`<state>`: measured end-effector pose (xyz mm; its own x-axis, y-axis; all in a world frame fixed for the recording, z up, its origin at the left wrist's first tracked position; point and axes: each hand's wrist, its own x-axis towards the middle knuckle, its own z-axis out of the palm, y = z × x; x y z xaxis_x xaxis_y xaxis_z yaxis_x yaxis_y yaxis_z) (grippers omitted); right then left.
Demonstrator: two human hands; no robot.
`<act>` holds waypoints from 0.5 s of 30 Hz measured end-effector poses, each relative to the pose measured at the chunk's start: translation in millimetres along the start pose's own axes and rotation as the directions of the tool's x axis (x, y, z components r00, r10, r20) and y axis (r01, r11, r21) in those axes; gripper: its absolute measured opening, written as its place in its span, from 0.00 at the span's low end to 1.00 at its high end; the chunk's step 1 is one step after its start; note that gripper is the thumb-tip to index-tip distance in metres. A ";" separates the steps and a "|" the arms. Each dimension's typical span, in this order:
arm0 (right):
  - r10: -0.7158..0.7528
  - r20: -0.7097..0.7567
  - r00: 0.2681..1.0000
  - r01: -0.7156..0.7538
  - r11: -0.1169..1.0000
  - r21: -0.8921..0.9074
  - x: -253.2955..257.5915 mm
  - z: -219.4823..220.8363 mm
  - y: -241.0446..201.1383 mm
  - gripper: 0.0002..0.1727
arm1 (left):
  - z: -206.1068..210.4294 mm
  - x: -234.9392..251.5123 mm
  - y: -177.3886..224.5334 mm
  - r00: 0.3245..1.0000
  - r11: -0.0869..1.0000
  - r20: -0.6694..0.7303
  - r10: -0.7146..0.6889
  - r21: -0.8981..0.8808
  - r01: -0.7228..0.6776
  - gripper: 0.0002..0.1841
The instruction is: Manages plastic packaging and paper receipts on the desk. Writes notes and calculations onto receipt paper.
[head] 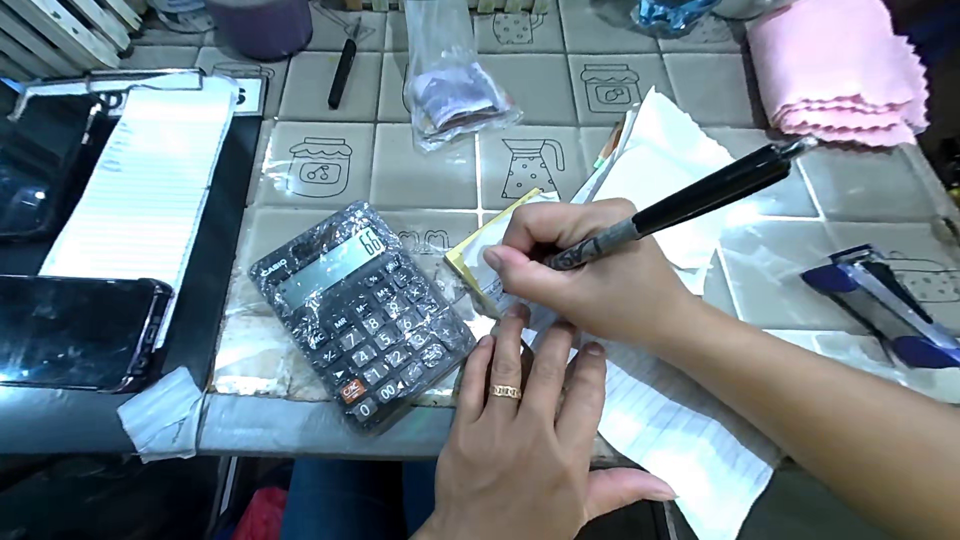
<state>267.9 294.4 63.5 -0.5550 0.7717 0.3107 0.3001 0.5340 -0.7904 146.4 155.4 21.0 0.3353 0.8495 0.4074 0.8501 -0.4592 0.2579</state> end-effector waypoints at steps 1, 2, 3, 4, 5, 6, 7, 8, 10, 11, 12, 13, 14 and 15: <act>0.000 0.000 1.000 0.000 1.000 -0.003 0.0 -0.5 0.1 0.15 | 0.1 -0.1 -0.1 1.000 1.000 -0.001 0.001 0.001 -0.001 0.47; 0.010 -0.006 1.000 -0.010 1.000 -0.009 -0.3 -1.2 0.2 0.15 | 0.1 -0.1 0.0 1.000 1.000 0.000 0.002 0.005 -0.002 0.47; 0.027 -0.016 1.000 -0.027 1.000 -0.016 -0.5 -3.1 0.8 0.15 | -0.2 -0.1 0.1 1.000 1.000 0.007 0.000 0.005 0.000 0.47; 0.043 -0.031 0.999 -0.044 0.999 -0.025 -0.6 -5.9 2.2 0.15 | -0.6 -0.1 0.2 1.000 1.000 0.015 -0.001 0.004 0.001 0.48; 0.058 -0.052 0.997 -0.060 0.998 -0.029 -0.4 -9.6 4.5 0.15 | -0.7 -0.2 0.0 1.000 1.000 0.022 -0.002 0.004 0.002 0.48; 0.071 -0.075 0.995 -0.074 0.997 -0.036 -0.2 -13.5 7.6 0.15 | -0.6 -0.5 0.0 1.000 1.000 0.025 -0.002 0.004 0.002 0.48; 0.074 -0.096 0.993 -0.078 0.996 -0.034 0.2 -16.8 10.9 0.15 | -0.3 -0.8 -0.1 1.000 1.000 0.023 -0.004 0.007 0.003 0.49; 0.075 -0.114 0.991 -0.079 0.996 -0.030 0.6 -19.1 13.2 0.15 | 0.0 -1.0 0.0 1.000 1.000 0.022 -0.005 0.012 0.004 0.48; 0.084 -0.130 0.988 -0.088 0.996 -0.026 1.2 -20.7 14.7 0.16 | 0.5 -1.1 0.2 1.000 1.000 0.025 -0.006 0.016 0.006 0.48; 0.088 -0.134 0.987 -0.092 0.995 -0.029 1.2 -20.5 14.9 0.16 | 0.5 -1.1 0.3 1.000 1.000 0.025 -0.007 0.017 0.006 0.48; 0.088 -0.137 0.987 -0.093 0.995 -0.033 0.9 -20.2 15.2 0.16 | 0.6 -1.1 0.3 1.000 1.000 0.025 -0.008 0.018 0.007 0.49; 0.083 -0.139 0.987 -0.089 0.995 -0.036 0.7 -19.9 15.5 0.16 | 0.6 -1.2 0.3 1.000 1.000 0.024 -0.008 0.018 0.007 0.48; 0.079 -0.138 0.987 -0.085 0.995 -0.042 0.7 -19.6 15.8 0.16 | 0.6 -1.3 0.3 1.000 1.000 0.024 -0.009 0.017 0.009 0.48; 0.075 -0.134 0.988 -0.082 0.995 -0.050 0.6 -19.2 15.5 0.16 | 0.6 -1.5 0.2 1.000 1.000 0.023 -0.010 0.015 0.010 0.48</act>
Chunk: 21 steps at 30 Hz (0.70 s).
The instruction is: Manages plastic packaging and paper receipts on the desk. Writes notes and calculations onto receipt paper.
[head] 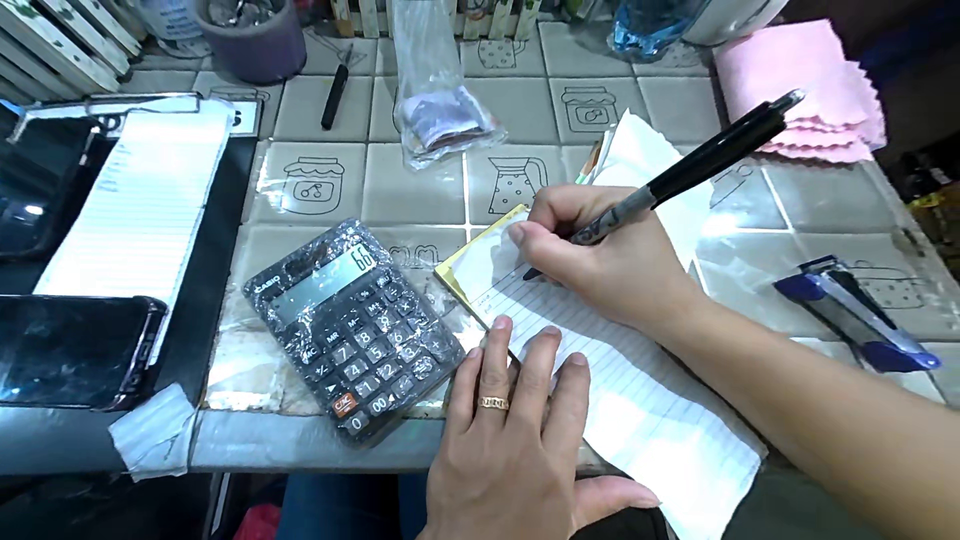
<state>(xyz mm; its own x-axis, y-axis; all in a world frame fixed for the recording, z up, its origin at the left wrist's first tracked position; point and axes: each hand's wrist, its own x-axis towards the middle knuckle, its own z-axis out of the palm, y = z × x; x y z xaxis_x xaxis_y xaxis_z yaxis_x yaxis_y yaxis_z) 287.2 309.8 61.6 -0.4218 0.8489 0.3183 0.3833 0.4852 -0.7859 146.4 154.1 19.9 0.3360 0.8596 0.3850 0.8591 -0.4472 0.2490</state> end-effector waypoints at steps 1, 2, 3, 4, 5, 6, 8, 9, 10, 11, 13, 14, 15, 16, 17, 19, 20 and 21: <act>-0.006 0.007 1.000 0.006 1.000 -0.010 -0.3 0.5 -0.5 0.16 | 0.1 -0.2 0.0 1.000 1.000 0.000 -0.001 -0.003 0.001 0.48; -0.020 0.015 1.000 0.020 1.000 -0.020 -0.6 1.2 -0.8 0.15 | 0.1 -0.3 0.0 1.000 1.000 0.000 -0.001 -0.004 0.001 0.48; -0.029 0.022 0.999 0.030 0.999 -0.037 -1.0 1.6 -1.2 0.15 | 0.0 -0.1 0.0 1.000 1.000 0.002 0.001 -0.004 -0.001 0.48; -0.031 0.029 0.999 0.033 0.998 -0.050 -1.1 1.2 -1.3 0.15 | 0.0 0.1 -0.1 1.000 1.000 0.002 0.003 -0.002 -0.003 0.48; -0.022 0.030 0.999 0.024 0.998 -0.052 -0.6 0.1 -0.9 0.15 | -0.1 0.2 -0.2 1.000 1.000 0.001 0.005 -0.001 -0.005 0.48; -0.006 0.024 1.000 0.007 0.999 -0.041 0.2 -1.6 -0.4 0.15 | -0.2 0.1 -0.3 1.000 1.000 0.003 0.008 0.000 -0.008 0.48; 0.017 0.010 1.000 -0.017 1.000 0.018 0.4 -3.5 -2.3 0.15 | -0.2 -0.2 -0.1 1.000 1.000 0.001 0.007 -0.001 -0.007 0.47; 0.007 0.010 1.000 -0.007 0.999 0.048 -0.9 -1.9 -5.8 0.15 | -0.1 0.0 -0.1 1.000 1.000 -0.002 0.006 -0.002 -0.006 0.47; -0.011 0.019 1.000 0.009 0.997 0.074 -2.6 1.2 -10.4 0.14 | 0.0 0.2 0.2 1.000 1.000 -0.004 0.003 -0.006 -0.003 0.47; -0.033 0.034 0.999 0.030 0.996 0.088 -4.5 5.2 -14.3 0.14 | 0.0 0.4 0.6 1.000 1.000 -0.009 -0.002 -0.010 0.002 0.47; -0.074 0.070 0.995 0.067 0.993 0.099 -8.1 11.9 -17.4 0.14 | 0.2 0.2 1.4 1.000 1.000 -0.027 -0.015 -0.004 0.014 0.46; -0.085 0.083 0.993 0.077 0.993 0.095 -9.3 14.0 -16.8 0.14 | 0.3 0.0 1.8 0.999 1.000 -0.036 -0.019 0.003 0.019 0.46; -0.087 0.094 0.992 0.079 0.994 0.082 -9.8 15.0 -15.8 0.13 | 0.5 0.0 1.9 0.999 1.000 -0.046 -0.023 0.009 0.023 0.46; -0.086 0.105 0.991 0.079 0.994 0.073 -9.9 15.4 -14.8 0.14 | 0.5 0.0 1.9 0.998 1.000 -0.050 -0.026 0.011 0.027 0.46; -0.088 0.115 0.989 0.081 0.994 0.070 -9.8 15.4 -14.0 0.14 | 0.3 -0.1 1.8 0.998 1.000 -0.054 -0.029 0.009 0.030 0.46; -0.098 0.129 0.987 0.089 0.993 0.077 -9.8 16.0 -13.1 0.13 | 0.4 -0.4 1.5 0.997 1.000 -0.065 -0.031 0.001 0.031 0.45; -0.105 0.131 0.986 0.094 0.992 0.085 -9.7 16.4 -13.0 0.13 | 0.5 -0.5 1.4 0.997 1.000 -0.070 -0.031 -0.001 0.031 0.45; -0.110 0.132 0.985 0.099 0.991 0.090 -9.5 16.7 -13.0 0.13 | 0.4 -0.7 1.5 0.997 1.000 -0.071 -0.031 0.000 0.031 0.45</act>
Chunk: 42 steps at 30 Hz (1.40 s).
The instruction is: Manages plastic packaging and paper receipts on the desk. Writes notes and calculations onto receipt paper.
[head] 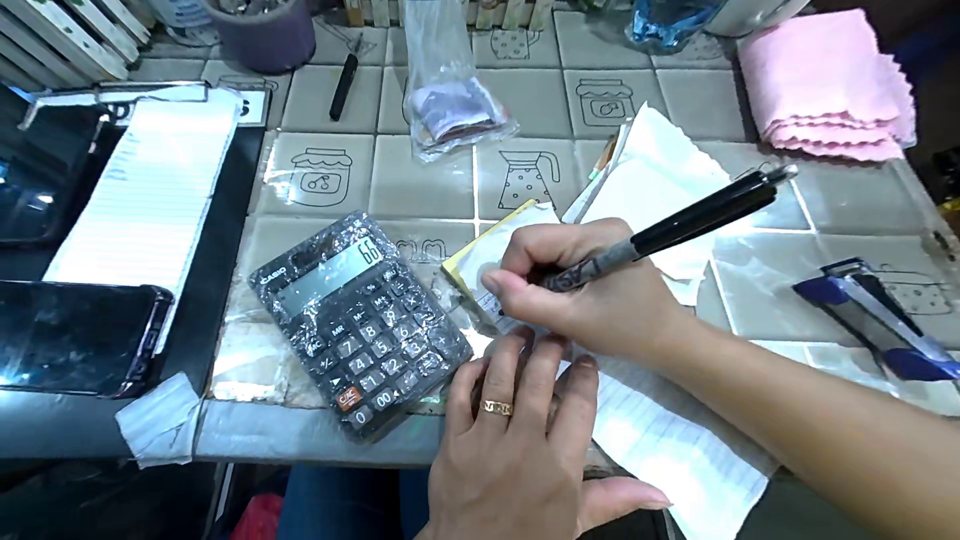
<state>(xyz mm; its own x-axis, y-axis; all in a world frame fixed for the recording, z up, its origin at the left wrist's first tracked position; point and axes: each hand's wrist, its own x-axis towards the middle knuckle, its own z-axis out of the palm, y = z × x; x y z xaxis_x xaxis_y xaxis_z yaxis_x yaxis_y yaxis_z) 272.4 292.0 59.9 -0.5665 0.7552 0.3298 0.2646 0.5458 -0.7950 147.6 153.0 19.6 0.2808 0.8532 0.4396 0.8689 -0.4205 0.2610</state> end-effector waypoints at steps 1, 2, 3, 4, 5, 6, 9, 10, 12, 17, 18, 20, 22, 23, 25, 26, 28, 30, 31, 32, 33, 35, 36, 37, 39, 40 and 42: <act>-0.002 0.006 1.000 0.002 1.000 0.001 0.1 0.1 -0.2 0.13 | 0.0 0.0 0.1 1.000 1.000 -0.003 0.000 -0.001 0.000 0.45; -0.002 0.014 1.000 0.002 1.000 -0.004 0.1 0.1 -0.8 0.13 | 0.2 -0.1 0.4 1.000 1.000 -0.007 -0.002 0.001 0.002 0.44; -0.004 0.020 1.000 0.004 1.000 -0.008 0.0 0.1 -1.2 0.12 | 0.4 -0.2 0.4 1.000 1.000 -0.010 -0.003 -0.001 0.003 0.44; -0.003 0.026 1.000 0.003 1.000 -0.009 -0.2 0.0 -1.5 0.13 | 0.6 -0.5 0.3 1.000 1.000 -0.013 -0.003 -0.006 0.003 0.44; 0.003 0.028 1.000 -0.003 1.000 -0.012 -0.2 -0.1 -1.5 0.13 | 0.7 -0.9 0.0 1.000 1.000 -0.016 -0.004 -0.008 0.004 0.44; 0.008 0.028 1.000 -0.008 1.000 -0.011 0.0 -0.3 -1.4 0.13 | 0.8 -0.9 -0.3 1.000 1.000 -0.021 -0.005 -0.008 0.005 0.44; -0.005 0.025 1.000 0.006 1.000 -0.021 1.1 -0.4 -1.3 0.13 | 0.9 -0.7 -0.5 1.000 1.000 -0.026 -0.003 -0.005 0.003 0.44; -0.008 0.027 1.000 0.009 1.000 -0.023 1.2 -0.7 -1.4 0.13 | 0.9 -0.7 -0.4 1.000 1.000 -0.026 -0.002 -0.003 0.002 0.44; 0.002 0.031 1.000 -0.002 1.000 -0.015 0.8 -1.3 -1.7 0.13 | 0.9 -1.1 -0.6 1.000 1.000 -0.027 0.001 -0.006 -0.001 0.44; 0.004 0.019 1.000 -0.004 1.000 0.008 1.3 -1.4 -0.3 0.13 | 0.6 -0.6 -0.5 1.000 1.000 -0.021 0.003 -0.008 -0.004 0.44; 0.003 0.024 1.000 -0.003 1.000 0.005 1.2 -1.6 -0.2 0.13 | 0.8 -0.7 -0.4 1.000 1.000 -0.021 0.003 -0.007 -0.003 0.44; 0.000 0.035 0.999 0.001 1.000 -0.006 1.2 -2.0 -0.2 0.13 | 1.0 -0.7 -0.5 1.000 1.000 -0.024 0.002 -0.008 -0.002 0.45; 0.000 0.028 1.000 0.000 1.000 -0.016 1.6 -2.1 0.0 0.14 | 0.6 -0.8 -0.6 1.000 1.000 -0.020 -0.001 -0.008 0.001 0.45; 0.002 0.028 1.000 -0.002 1.000 -0.022 1.5 -2.2 -0.1 0.14 | 0.6 -0.8 -0.6 1.000 1.000 -0.020 -0.003 -0.009 0.002 0.45; 0.011 0.028 1.000 -0.010 1.000 -0.029 1.4 -2.6 -0.6 0.14 | 0.8 -0.7 -0.7 1.000 1.000 -0.017 0.000 -0.003 0.000 0.45; 0.013 0.025 1.000 -0.012 1.000 -0.028 1.5 -2.7 -0.7 0.14 | 0.8 -0.5 -1.1 1.000 1.000 -0.017 0.003 -0.004 -0.003 0.45; 0.008 0.017 1.000 -0.008 0.999 -0.031 2.1 -2.8 0.0 0.14 | 0.9 -0.7 -1.3 1.000 1.000 -0.017 0.003 -0.005 -0.003 0.45; 0.001 0.018 1.000 0.000 0.999 -0.035 2.0 -3.0 0.3 0.14 | 0.6 -0.9 -0.8 1.000 1.000 -0.014 -0.001 -0.006 0.000 0.45; 0.004 0.022 1.000 -0.003 0.999 -0.039 1.7 -3.4 -0.2 0.14 | 0.5 -0.9 -0.7 1.000 1.000 -0.016 -0.001 -0.008 0.001 0.45; 0.008 0.023 1.000 -0.007 0.999 -0.044 1.6 -3.7 -0.6 0.14 | 0.4 -1.0 -0.7 1.000 1.000 -0.019 -0.001 -0.011 0.000 0.45; 0.011 0.020 1.000 -0.010 0.999 -0.048 1.8 -3.7 -0.7 0.14 | 0.4 -1.0 -0.9 1.000 1.000 -0.019 0.000 -0.013 -0.001 0.45; 0.013 0.010 1.000 -0.012 0.999 -0.047 2.1 -3.3 -0.5 0.15 | 0.4 -0.9 -0.8 1.000 1.000 -0.017 0.002 -0.010 -0.002 0.45; 0.014 0.008 1.000 -0.013 0.999 -0.047 2.1 -3.3 -0.5 0.15 | 0.4 -0.8 -0.8 1.000 1.000 -0.016 0.003 -0.007 -0.003 0.45; 0.020 0.007 1.000 -0.020 0.999 -0.047 2.0 -3.5 -0.5 0.15 | 0.4 -0.7 -0.9 1.000 1.000 -0.016 0.005 -0.007 -0.005 0.45; 0.022 0.006 1.000 -0.022 0.999 -0.035 1.9 -4.1 -0.1 0.15 | 0.4 -0.7 -1.2 1.000 1.000 -0.017 0.008 -0.003 -0.008 0.45; 0.018 0.005 1.000 -0.018 0.999 -0.026 2.0 -3.8 0.1 0.15 | 0.4 -0.8 -1.2 1.000 1.000 -0.017 0.008 -0.003 -0.008 0.45; 0.019 0.004 1.000 -0.019 1.000 -0.016 2.2 -3.8 0.3 0.15 | 0.3 -0.7 -1.5 1.000 1.000 -0.015 0.008 -0.003 -0.008 0.45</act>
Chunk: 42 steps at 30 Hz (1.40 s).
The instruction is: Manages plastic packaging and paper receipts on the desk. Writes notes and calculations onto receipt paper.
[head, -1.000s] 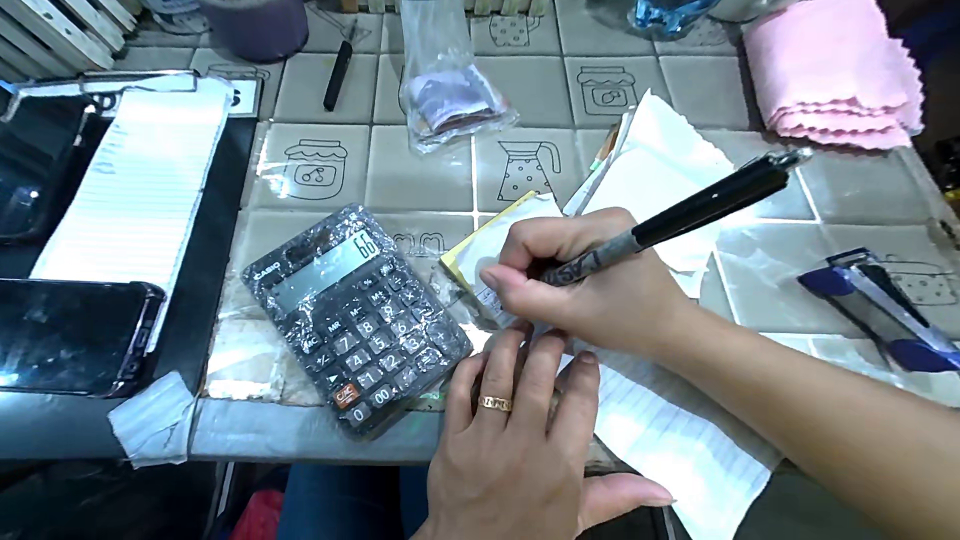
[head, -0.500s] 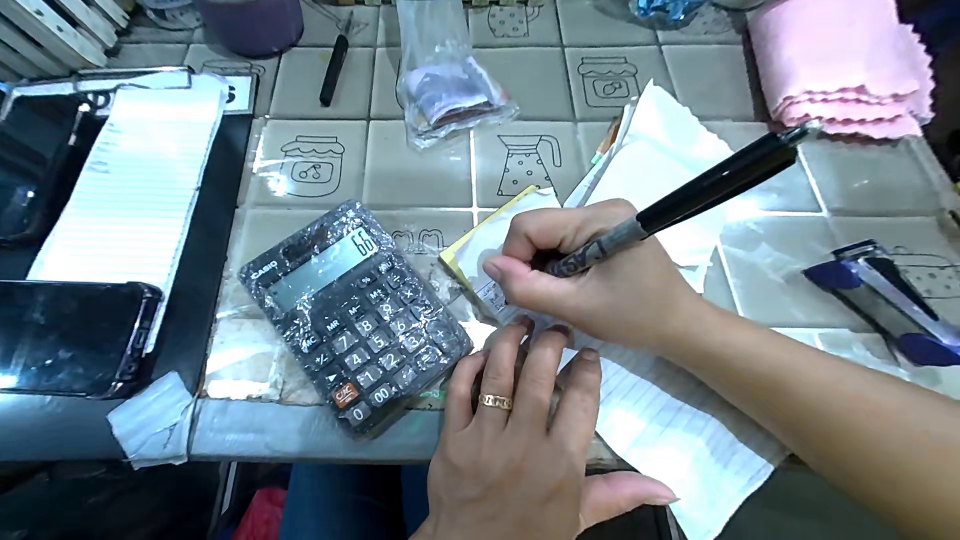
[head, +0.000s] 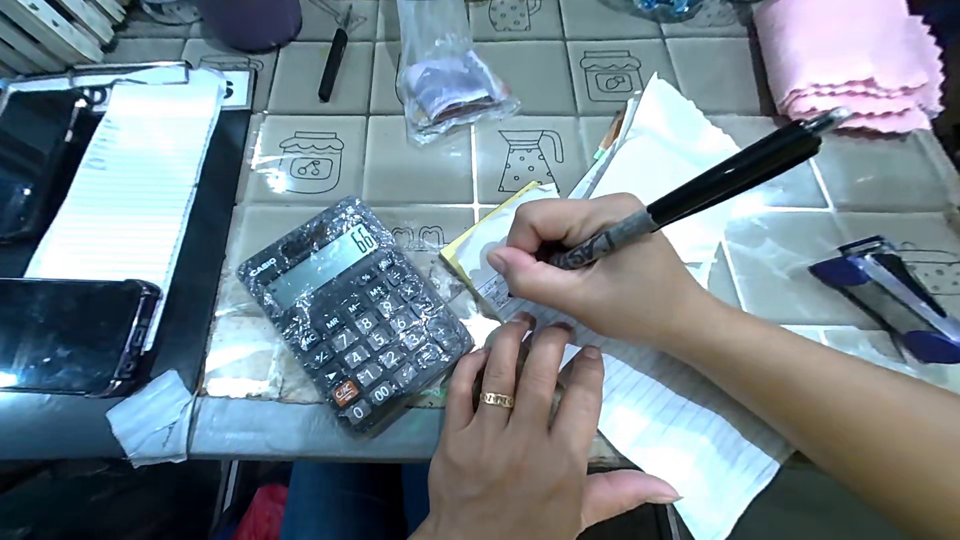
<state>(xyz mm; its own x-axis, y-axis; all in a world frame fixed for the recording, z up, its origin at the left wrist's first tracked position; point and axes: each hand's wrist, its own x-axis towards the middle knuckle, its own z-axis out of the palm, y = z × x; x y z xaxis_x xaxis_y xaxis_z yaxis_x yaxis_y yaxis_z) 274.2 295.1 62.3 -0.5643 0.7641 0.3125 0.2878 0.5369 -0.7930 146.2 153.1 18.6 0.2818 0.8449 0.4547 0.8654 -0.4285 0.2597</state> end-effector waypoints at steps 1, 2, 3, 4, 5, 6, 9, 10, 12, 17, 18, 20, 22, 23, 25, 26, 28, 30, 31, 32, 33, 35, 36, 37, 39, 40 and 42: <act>0.001 0.000 1.000 -0.001 1.000 0.001 0.0 -0.1 0.1 0.15 | 0.0 0.0 -0.1 1.000 1.000 -0.001 0.001 -0.001 -0.001 0.45; -0.004 0.001 1.000 0.004 1.000 -0.005 0.0 -0.1 0.3 0.15 | 0.1 0.2 -0.2 1.000 1.000 -0.001 0.001 -0.002 -0.001 0.45; -0.012 0.000 1.000 0.012 1.000 -0.011 -0.1 0.3 0.5 0.15 | 0.0 0.4 0.0 1.000 1.000 0.001 0.001 -0.003 -0.001 0.45; -0.021 0.001 1.000 0.021 1.000 -0.018 -0.1 0.3 0.5 0.14 | -0.1 0.4 0.0 1.000 1.000 0.001 -0.001 -0.002 0.001 0.45; -0.020 0.005 1.000 0.020 0.999 -0.026 0.0 -0.2 0.1 0.14 | -0.2 0.3 -0.2 1.000 1.000 0.001 -0.001 -0.002 0.001 0.44; -0.012 0.005 1.000 0.012 0.999 -0.035 0.2 -0.6 -0.2 0.15 | -0.3 0.1 -0.3 1.000 1.000 0.001 -0.001 -0.005 0.001 0.44; -0.006 -0.002 1.000 0.006 0.999 -0.033 0.3 -0.9 0.1 0.15 | -0.2 0.0 -0.1 1.000 1.000 0.002 -0.001 -0.010 0.001 0.44; -0.005 -0.001 1.000 0.004 1.000 -0.031 0.0 -0.9 -0.1 0.15 | -0.2 -0.2 0.1 1.000 1.000 0.001 -0.003 -0.009 0.003 0.44; 0.004 0.002 1.000 -0.004 0.999 -0.038 -0.4 -1.1 -0.4 0.15 | -0.2 -0.2 0.0 1.000 1.000 -0.001 -0.003 -0.009 0.003 0.45; -0.013 -0.006 1.000 0.013 0.999 -0.051 0.4 -0.7 -0.7 0.15 | 0.2 -0.3 -0.3 1.000 1.000 -0.007 -0.001 -0.010 0.001 0.45; -0.016 -0.010 1.000 0.016 0.999 -0.049 0.6 -0.6 -0.5 0.15 | 0.0 -0.1 -0.3 1.000 1.000 -0.006 0.001 -0.012 -0.001 0.45; -0.022 -0.013 1.000 0.021 0.999 -0.047 0.9 -0.7 0.0 0.15 | 0.2 0.0 -0.3 1.000 1.000 -0.008 0.001 -0.012 -0.001 0.45; -0.012 -0.012 1.000 0.012 0.999 -0.048 0.5 -1.0 -0.1 0.16 | 0.0 -0.2 -0.5 1.000 1.000 -0.006 0.002 -0.013 -0.002 0.45; -0.006 -0.014 1.000 0.006 0.999 -0.046 0.4 -1.0 0.0 0.16 | -0.1 -0.2 -0.6 1.000 1.000 -0.005 0.002 -0.014 -0.002 0.45; -0.007 -0.013 1.000 0.007 0.999 -0.038 0.7 -0.9 0.1 0.16 | 0.2 0.1 -0.6 1.000 1.000 -0.011 0.001 -0.014 -0.002 0.45; -0.013 -0.012 1.000 0.012 0.999 -0.037 0.7 -0.9 0.2 0.16 | 0.4 0.1 -0.5 1.000 1.000 -0.014 0.002 -0.016 -0.002 0.45; -0.019 -0.011 1.000 0.019 0.999 -0.045 0.5 -1.1 0.0 0.16 | 0.1 0.0 -0.6 1.000 1.000 -0.009 0.003 -0.016 -0.003 0.45; -0.022 -0.013 1.000 0.022 0.999 -0.048 0.7 -1.1 0.3 0.16 | -0.1 0.2 -0.7 1.000 1.000 -0.007 0.002 -0.019 -0.002 0.45; -0.023 -0.015 1.000 0.022 0.999 -0.047 0.7 -1.2 0.3 0.16 | -0.1 0.3 -0.7 1.000 1.000 -0.007 0.002 -0.018 -0.002 0.45; -0.021 -0.015 1.000 0.021 0.998 -0.051 0.7 -1.3 0.0 0.16 | -0.1 0.3 -0.7 1.000 1.000 -0.008 0.001 -0.017 -0.001 0.44; -0.019 -0.014 1.000 0.019 0.998 -0.053 0.7 -1.6 -0.2 0.15 | 0.0 0.2 -0.8 1.000 1.000 -0.009 0.000 -0.019 -0.001 0.44; -0.016 -0.014 1.000 0.015 0.998 -0.057 0.9 -1.8 -0.2 0.16 | -0.2 0.1 -1.0 1.000 1.000 -0.005 0.001 -0.017 -0.001 0.44; -0.016 -0.013 1.000 0.015 0.998 -0.058 1.0 -1.8 -0.1 0.15 | -0.2 0.1 -1.1 1.000 1.000 -0.005 0.002 -0.017 -0.002 0.44; -0.019 -0.010 1.000 0.018 0.998 -0.057 1.1 -2.1 0.0 0.15 | -0.1 0.1 -1.0 1.000 1.000 -0.007 0.004 -0.016 -0.004 0.44; -0.016 -0.003 1.000 0.016 0.998 -0.055 0.8 -2.7 0.1 0.15 | 0.2 0.1 -1.0 1.000 1.000 -0.007 0.008 -0.012 -0.008 0.44; -0.013 -0.002 1.000 0.013 0.999 -0.048 0.7 -2.8 0.4 0.15 | 0.3 0.2 -1.0 1.000 1.000 -0.006 0.009 -0.011 -0.009 0.44; -0.006 -0.020 1.000 0.005 0.999 -0.033 0.9 -3.6 2.1 0.15 | 0.7 0.3 -1.4 1.000 1.000 -0.008 0.011 -0.011 -0.011 0.44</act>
<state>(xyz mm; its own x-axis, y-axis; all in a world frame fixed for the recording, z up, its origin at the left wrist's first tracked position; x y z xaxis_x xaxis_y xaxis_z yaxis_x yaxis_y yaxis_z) 277.1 298.3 62.8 -0.5504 0.7681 0.3273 0.3107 0.5523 -0.7736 145.3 154.2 17.8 0.2877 0.8377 0.4641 0.8578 -0.4410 0.2641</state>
